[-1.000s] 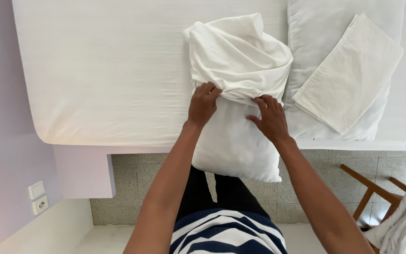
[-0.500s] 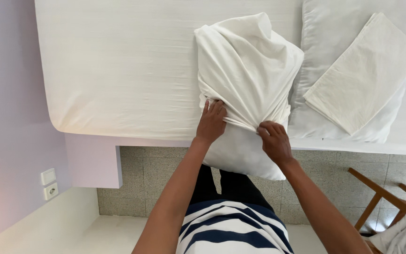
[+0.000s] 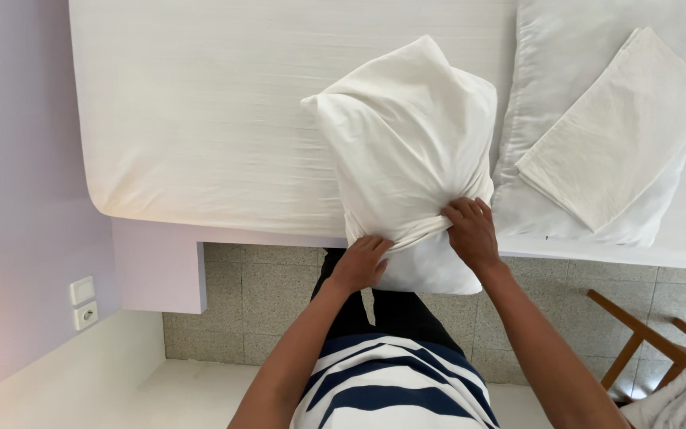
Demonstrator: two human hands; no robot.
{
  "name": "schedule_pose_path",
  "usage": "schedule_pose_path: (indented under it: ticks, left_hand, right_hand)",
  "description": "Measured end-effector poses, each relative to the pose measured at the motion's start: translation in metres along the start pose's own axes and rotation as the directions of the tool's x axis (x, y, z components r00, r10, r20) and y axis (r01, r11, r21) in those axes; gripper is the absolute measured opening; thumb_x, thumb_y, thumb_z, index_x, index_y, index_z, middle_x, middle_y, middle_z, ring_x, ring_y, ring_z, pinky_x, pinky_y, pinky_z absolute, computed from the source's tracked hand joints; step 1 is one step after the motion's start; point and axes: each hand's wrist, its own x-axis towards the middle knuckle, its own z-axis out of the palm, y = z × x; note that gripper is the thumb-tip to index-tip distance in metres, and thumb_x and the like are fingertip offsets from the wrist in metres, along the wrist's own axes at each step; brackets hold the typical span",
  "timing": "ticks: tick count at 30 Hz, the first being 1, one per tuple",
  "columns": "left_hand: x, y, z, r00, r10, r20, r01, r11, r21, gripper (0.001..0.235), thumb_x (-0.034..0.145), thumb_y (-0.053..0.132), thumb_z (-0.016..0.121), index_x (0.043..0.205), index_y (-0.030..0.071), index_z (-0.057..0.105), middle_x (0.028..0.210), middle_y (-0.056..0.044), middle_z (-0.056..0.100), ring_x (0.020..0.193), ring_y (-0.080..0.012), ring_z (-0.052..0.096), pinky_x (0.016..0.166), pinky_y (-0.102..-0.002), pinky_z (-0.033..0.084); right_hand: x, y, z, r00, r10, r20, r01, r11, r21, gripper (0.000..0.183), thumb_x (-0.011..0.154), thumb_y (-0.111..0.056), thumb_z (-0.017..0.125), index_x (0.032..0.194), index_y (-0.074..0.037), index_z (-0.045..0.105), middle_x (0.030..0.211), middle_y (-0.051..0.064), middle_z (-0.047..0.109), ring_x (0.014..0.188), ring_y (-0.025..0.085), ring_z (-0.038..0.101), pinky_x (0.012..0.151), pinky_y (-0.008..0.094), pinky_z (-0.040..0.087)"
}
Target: The person puts pillow cases on pillows by hand, pulling the fabric over the cushions and smoothing them out on a bed.
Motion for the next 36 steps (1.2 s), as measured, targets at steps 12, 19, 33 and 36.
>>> schedule_pose_path:
  ticks: [12, 19, 33, 36]
  left_hand:
    - [0.090, -0.105, -0.049, 0.527, -0.848, -0.058, 0.598, 0.418, -0.684, 0.066, 0.110, 0.060, 0.078, 0.161, 0.019, 0.069, 0.156, -0.007, 0.073, 0.149, -0.0305, 0.067, 0.128, -0.050, 0.055]
    - [0.104, -0.112, 0.003, 0.472, -0.880, -0.045, 0.558, 0.339, -0.757, 0.029, 0.100, 0.044, 0.091, 0.117, 0.021, 0.089, 0.106, -0.001, 0.087, 0.104, -0.0226, 0.081, 0.090, -0.041, 0.065]
    - [0.017, -0.109, 0.017, 0.277, -0.958, 0.081, 0.839, 0.200, -0.506, 0.023, 0.104, 0.029, 0.073, 0.117, 0.010, 0.080, 0.106, -0.015, 0.083, 0.103, -0.0325, 0.083, 0.082, -0.048, 0.071]
    - [0.028, -0.113, 0.002, 0.316, -0.943, 0.102, 0.865, 0.242, -0.440, 0.024, 0.104, 0.024, 0.068, 0.119, 0.008, 0.078, 0.104, -0.016, 0.082, 0.100, -0.0336, 0.083, 0.081, -0.050, 0.070]
  right_hand:
    - [-0.023, -0.020, -0.007, 0.927, -0.359, 0.112, 0.357, 0.933, 0.038, 0.040, 0.096, 0.000, 0.073, 0.129, -0.022, 0.075, 0.123, 0.003, 0.071, 0.119, 0.028, 0.074, 0.105, 0.045, 0.055]
    - [-0.025, 0.006, -0.038, 0.957, 0.020, 0.289, -0.072, 0.983, 0.171, 0.044, 0.101, -0.006, 0.074, 0.138, -0.030, 0.076, 0.134, -0.003, 0.074, 0.134, 0.024, 0.072, 0.121, 0.049, 0.051]
    - [0.080, 0.039, -0.051, 0.803, 0.582, 0.127, -0.435, 0.427, 0.793, 0.031, 0.110, -0.015, 0.075, 0.141, -0.016, 0.081, 0.123, 0.011, 0.083, 0.110, 0.026, 0.078, 0.096, 0.041, 0.061]
    - [0.104, 0.088, -0.016, 0.758, 0.638, 0.136, -0.426, 0.326, 0.844, 0.047, 0.109, -0.028, 0.086, 0.151, -0.010, 0.078, 0.143, 0.019, 0.078, 0.126, 0.028, 0.077, 0.105, 0.041, 0.063]
